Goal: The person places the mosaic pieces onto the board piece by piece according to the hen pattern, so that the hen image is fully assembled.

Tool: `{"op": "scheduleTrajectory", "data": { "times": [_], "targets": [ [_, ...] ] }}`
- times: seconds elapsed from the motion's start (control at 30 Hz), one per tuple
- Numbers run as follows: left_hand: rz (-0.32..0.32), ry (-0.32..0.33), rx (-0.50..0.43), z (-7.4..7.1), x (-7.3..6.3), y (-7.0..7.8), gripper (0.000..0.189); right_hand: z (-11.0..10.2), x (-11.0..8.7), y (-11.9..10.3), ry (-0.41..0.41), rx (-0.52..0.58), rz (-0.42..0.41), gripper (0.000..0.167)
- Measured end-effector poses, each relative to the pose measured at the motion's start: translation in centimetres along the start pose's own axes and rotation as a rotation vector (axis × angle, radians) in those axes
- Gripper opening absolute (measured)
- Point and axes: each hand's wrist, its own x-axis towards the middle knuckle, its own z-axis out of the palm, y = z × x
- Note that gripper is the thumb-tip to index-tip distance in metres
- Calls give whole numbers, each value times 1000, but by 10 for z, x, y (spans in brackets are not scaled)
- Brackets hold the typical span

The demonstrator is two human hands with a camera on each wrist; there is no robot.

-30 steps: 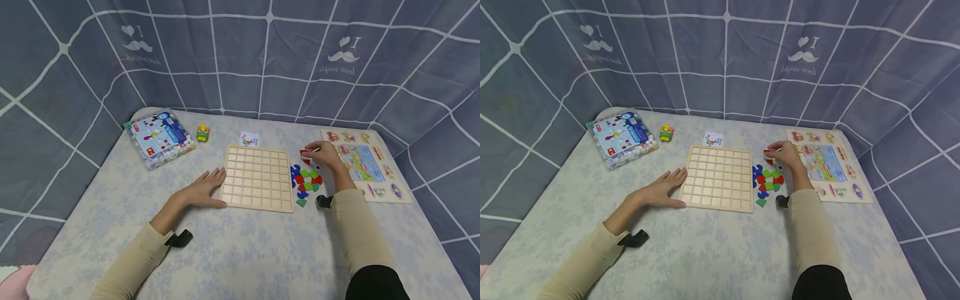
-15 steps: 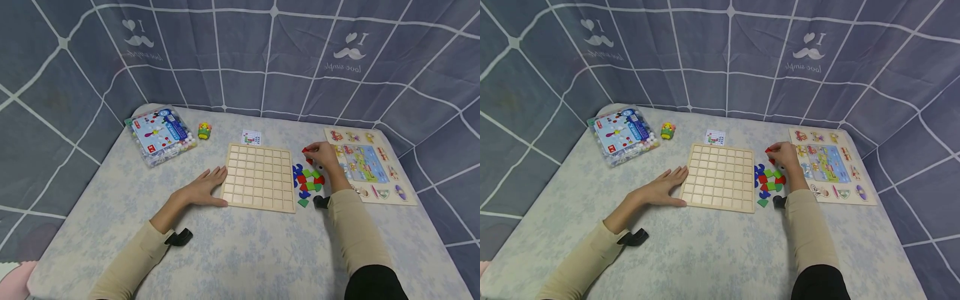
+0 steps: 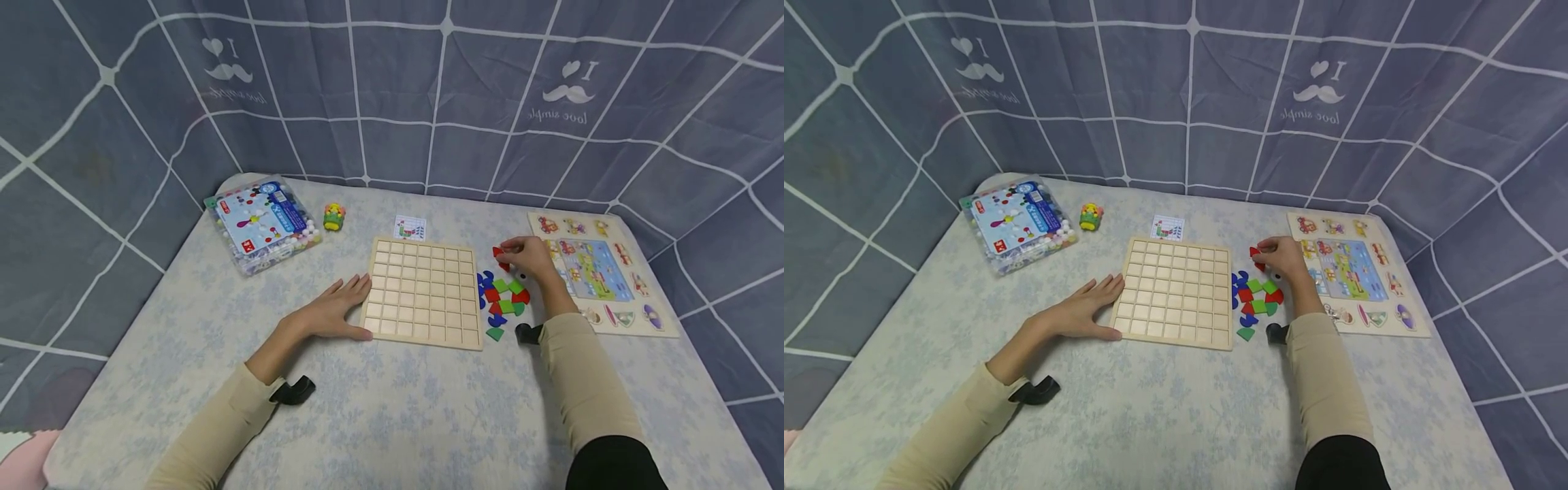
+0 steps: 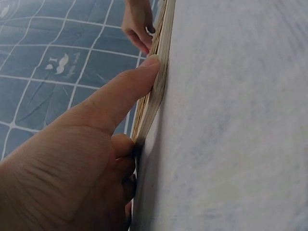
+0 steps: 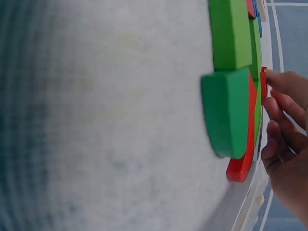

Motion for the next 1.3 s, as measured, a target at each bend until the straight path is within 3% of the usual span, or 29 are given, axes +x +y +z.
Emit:
{"op": "scheduleTrajectory", "data": {
  "times": [0.43,1.1,1.3],
  "targets": [
    [4,9,-3,2,0,-1,108,3,2,1,4,8,55,44],
    [3,3,10,1,0,-1,108,7,3,2,-23,43,12,45],
    [4,5,3,1,0,-1,107,9,5,5,-14,59,-42,43]
  ]
}}
